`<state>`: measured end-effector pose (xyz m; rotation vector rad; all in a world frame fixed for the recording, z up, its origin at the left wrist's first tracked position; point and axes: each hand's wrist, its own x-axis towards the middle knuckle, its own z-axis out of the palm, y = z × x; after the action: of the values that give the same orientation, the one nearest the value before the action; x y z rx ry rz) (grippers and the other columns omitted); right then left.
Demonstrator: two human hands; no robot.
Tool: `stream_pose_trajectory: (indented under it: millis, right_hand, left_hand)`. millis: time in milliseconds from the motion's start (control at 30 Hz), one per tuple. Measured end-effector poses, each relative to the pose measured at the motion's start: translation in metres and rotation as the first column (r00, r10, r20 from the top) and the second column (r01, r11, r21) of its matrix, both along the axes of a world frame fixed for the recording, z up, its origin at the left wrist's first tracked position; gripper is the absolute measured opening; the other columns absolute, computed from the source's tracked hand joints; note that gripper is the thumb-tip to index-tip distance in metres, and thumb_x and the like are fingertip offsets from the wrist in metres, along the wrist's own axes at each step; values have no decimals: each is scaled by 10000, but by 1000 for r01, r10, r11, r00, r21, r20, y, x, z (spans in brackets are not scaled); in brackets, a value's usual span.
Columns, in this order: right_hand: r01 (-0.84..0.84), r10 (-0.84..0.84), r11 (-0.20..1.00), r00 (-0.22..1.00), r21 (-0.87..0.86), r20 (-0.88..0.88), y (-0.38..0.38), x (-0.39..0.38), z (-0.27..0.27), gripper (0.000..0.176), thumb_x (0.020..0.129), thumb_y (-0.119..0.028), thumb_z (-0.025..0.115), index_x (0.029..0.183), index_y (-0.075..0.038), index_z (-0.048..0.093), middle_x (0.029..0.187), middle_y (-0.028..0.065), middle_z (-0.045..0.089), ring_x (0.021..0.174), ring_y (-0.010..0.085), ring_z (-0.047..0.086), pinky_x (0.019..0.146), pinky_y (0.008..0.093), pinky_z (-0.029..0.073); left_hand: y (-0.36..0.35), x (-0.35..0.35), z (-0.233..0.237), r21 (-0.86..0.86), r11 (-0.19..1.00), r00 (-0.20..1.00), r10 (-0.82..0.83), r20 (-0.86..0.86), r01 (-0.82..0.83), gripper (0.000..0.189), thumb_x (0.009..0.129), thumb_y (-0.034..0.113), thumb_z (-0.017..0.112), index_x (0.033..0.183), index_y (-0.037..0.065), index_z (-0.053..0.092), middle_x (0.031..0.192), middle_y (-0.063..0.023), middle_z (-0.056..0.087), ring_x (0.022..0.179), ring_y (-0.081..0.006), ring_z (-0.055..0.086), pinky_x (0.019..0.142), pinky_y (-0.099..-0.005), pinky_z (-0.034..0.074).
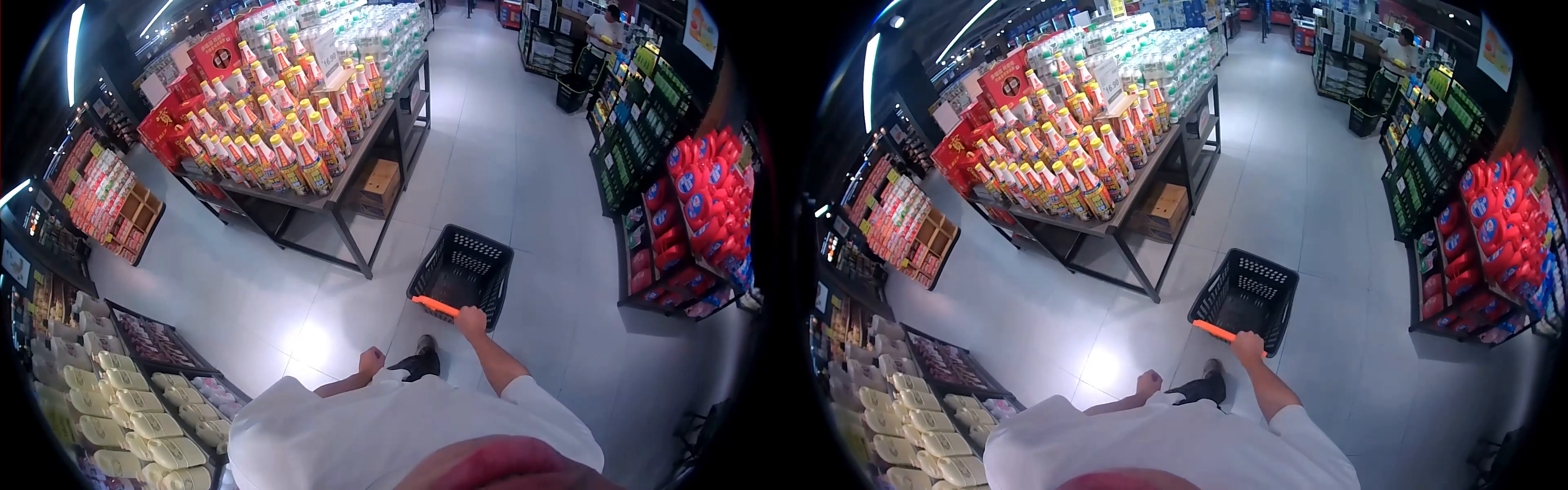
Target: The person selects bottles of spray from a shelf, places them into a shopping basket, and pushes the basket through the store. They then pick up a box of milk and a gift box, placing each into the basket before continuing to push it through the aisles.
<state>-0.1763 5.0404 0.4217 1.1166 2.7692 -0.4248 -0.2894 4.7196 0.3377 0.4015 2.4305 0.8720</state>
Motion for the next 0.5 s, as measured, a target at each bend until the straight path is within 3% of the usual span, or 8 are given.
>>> stream_pose_trajectory:
  millis: [100, 167, 233, 300, 400, 500]
  right_hand:
    - [-41, 41, 998, 999, 47, -4, 47, -18, -7, 181, 755, -258, 655, 796, -92, 717, 799, 146, 690, 780, 311, 683, 690, 423, 540]
    - [-44, 44, 999, 999, 24, 6, 71, -30, 0, 191, 741, -265, 656, 794, -92, 717, 779, 148, 687, 751, 319, 681, 670, 428, 539]
    - [-64, 66, 994, 997, 85, -26, 96, -41, 0, 190, 724, -258, 657, 764, -81, 711, 714, 151, 668, 681, 325, 671, 614, 432, 534]
    - [-91, 100, 986, 993, 138, -58, 121, -51, -1, 166, 703, -247, 656, 721, -88, 698, 653, 146, 647, 616, 311, 658, 560, 429, 518]
    - [-64, 68, 991, 997, 118, -32, 158, -67, -12, 180, 736, -278, 662, 769, -108, 709, 691, 115, 671, 656, 308, 672, 615, 424, 531]
    - [-68, 75, 990, 996, 121, -57, 201, -85, -12, 173, 719, -277, 672, 752, -110, 700, 684, 115, 666, 636, 305, 666, 595, 426, 523]
  left_hand:
    - [88, -35, 22, 53, 994, 994, -88, -70, 91, 109, 778, 125, 597, 838, 45, 640, 796, -146, 652, 775, -320, 636, 717, -410, 518]
    - [146, -63, 33, 106, 944, 914, -267, -305, 312, 230, 763, 132, 611, 987, 84, 626, 937, -119, 629, 928, -294, 598, 794, -411, 486]
    - [212, -78, 97, -2, 889, 774, -400, -491, 458, 405, 739, 135, 620, 1140, 115, 566, 1110, -109, 551, 1080, -294, 510, 883, -423, 425]
    - [272, -95, 121, -61, 833, 698, -499, -514, 550, 519, 726, 148, 662, 1225, 148, 519, 1237, -134, 480, 1175, -314, 457, 939, -460, 386]
    - [341, -114, 105, -261, 675, 501, -706, -501, 690, 516, 722, 166, 665, 1218, 151, 526, 1258, -141, 464, 1172, -300, 461, 916, -462, 406]
    - [398, -126, 129, -406, 556, 472, -831, -295, 725, 439, 745, 179, 636, 1171, 120, 548, 1202, -151, 522, 1140, -304, 493, 890, -454, 425]
